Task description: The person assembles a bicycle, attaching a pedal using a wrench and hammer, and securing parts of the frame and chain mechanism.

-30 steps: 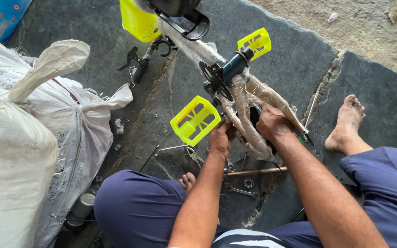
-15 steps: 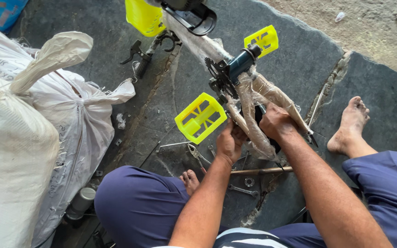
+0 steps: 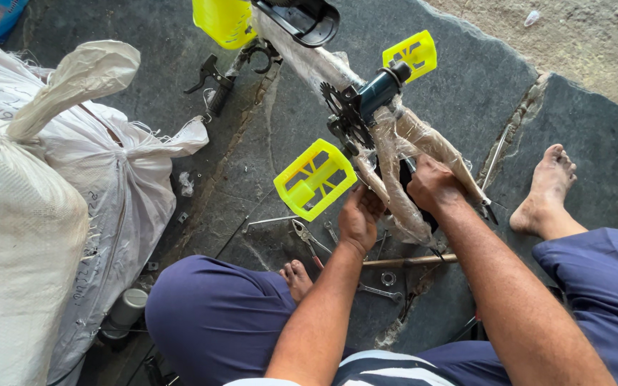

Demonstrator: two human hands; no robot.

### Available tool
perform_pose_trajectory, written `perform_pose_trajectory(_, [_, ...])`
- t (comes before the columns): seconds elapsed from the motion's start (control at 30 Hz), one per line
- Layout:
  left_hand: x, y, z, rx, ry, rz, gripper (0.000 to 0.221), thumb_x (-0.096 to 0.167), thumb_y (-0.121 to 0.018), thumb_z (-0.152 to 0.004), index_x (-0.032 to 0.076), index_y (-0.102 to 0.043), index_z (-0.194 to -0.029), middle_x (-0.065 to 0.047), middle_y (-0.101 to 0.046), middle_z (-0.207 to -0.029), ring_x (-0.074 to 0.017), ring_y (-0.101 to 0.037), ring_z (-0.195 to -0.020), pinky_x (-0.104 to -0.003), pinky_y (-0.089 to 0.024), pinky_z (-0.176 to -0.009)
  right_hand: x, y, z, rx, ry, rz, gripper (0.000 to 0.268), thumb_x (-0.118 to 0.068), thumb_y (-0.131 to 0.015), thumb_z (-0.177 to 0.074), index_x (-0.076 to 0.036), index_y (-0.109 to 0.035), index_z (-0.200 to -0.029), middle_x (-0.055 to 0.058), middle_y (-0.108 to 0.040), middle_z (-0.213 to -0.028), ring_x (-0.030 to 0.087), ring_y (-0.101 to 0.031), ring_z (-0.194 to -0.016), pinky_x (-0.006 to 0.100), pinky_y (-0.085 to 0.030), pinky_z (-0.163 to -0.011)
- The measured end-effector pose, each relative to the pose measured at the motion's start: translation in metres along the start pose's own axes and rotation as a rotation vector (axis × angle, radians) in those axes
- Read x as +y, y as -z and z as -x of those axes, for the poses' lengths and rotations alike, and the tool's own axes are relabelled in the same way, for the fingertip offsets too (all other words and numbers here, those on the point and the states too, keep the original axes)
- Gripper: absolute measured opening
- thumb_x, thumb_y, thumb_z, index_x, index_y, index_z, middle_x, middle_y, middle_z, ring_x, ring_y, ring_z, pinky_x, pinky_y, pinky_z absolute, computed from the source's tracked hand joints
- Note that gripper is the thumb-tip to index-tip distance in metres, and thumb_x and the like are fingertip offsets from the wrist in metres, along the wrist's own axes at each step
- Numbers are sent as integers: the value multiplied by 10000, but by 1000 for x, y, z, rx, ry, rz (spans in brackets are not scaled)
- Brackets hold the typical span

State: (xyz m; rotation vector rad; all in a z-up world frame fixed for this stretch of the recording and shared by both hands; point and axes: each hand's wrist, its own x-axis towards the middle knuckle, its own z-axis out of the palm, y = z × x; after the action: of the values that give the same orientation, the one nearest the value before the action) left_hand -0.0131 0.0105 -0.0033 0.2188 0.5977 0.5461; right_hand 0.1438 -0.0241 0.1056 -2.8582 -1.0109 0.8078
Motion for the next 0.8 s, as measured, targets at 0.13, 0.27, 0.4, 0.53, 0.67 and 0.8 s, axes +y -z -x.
perform_pose_trajectory(0.13, [-2,12,0,-93,11,14,304,319,-453,-1091,111,-643,-1202,-17,-706,-957,-172,-632,-888,-364,-505,-842,-6,5,4,-5,-7,-4,461,-83,-525,-897,38,-530,-1342,256,-613,-1344,378,-623,-1223,448,-499,-1056])
perform_pose_trajectory(0.27, [-10,18,-4,-105,60,73,270,347,-477,-1112,144,-641,-1182,19,-678,-934,-142,-623,-895,-373,-510,-849,-7,6,7,-25,-33,-11,444,-76,-505,-907,38,-541,-1334,256,-632,-1317,374,-646,-1192,445,-522,-1034])
perform_pose_trajectory(0.4, [-11,9,-2,-133,77,49,295,396,-501,-1102,146,-649,-1148,9,-680,-945,-149,-619,-892,-368,-492,-869,-7,6,7,-16,-24,-12,439,-74,-498,-908,38,-542,-1329,256,-634,-1306,372,-648,-1182,446,-524,-1029])
perform_pose_trajectory(0.53, [-11,-7,-4,21,120,41,386,481,-485,-1053,138,-656,-1101,-2,-690,-938,-162,-623,-875,-361,-473,-838,-4,2,6,-13,-36,-14,434,-72,-491,-908,37,-543,-1324,256,-636,-1294,371,-650,-1171,446,-526,-1024])
perform_pose_trajectory(0.67, [-7,-11,-2,76,26,59,425,496,-493,-1060,113,-667,-1117,-28,-683,-927,-167,-628,-859,-354,-496,-814,-7,5,6,-5,-25,-7,429,-69,-484,-909,37,-544,-1320,255,-639,-1282,369,-652,-1160,447,-527,-1018])
perform_pose_trajectory(0.8, [-7,2,-11,126,-74,72,262,329,-602,-1024,118,-674,-1160,-24,-701,-1012,-157,-650,-899,-328,-489,-780,-9,5,7,1,-20,-1,424,-67,-477,-909,37,-544,-1315,255,-641,-1271,367,-654,-1150,447,-529,-1013])
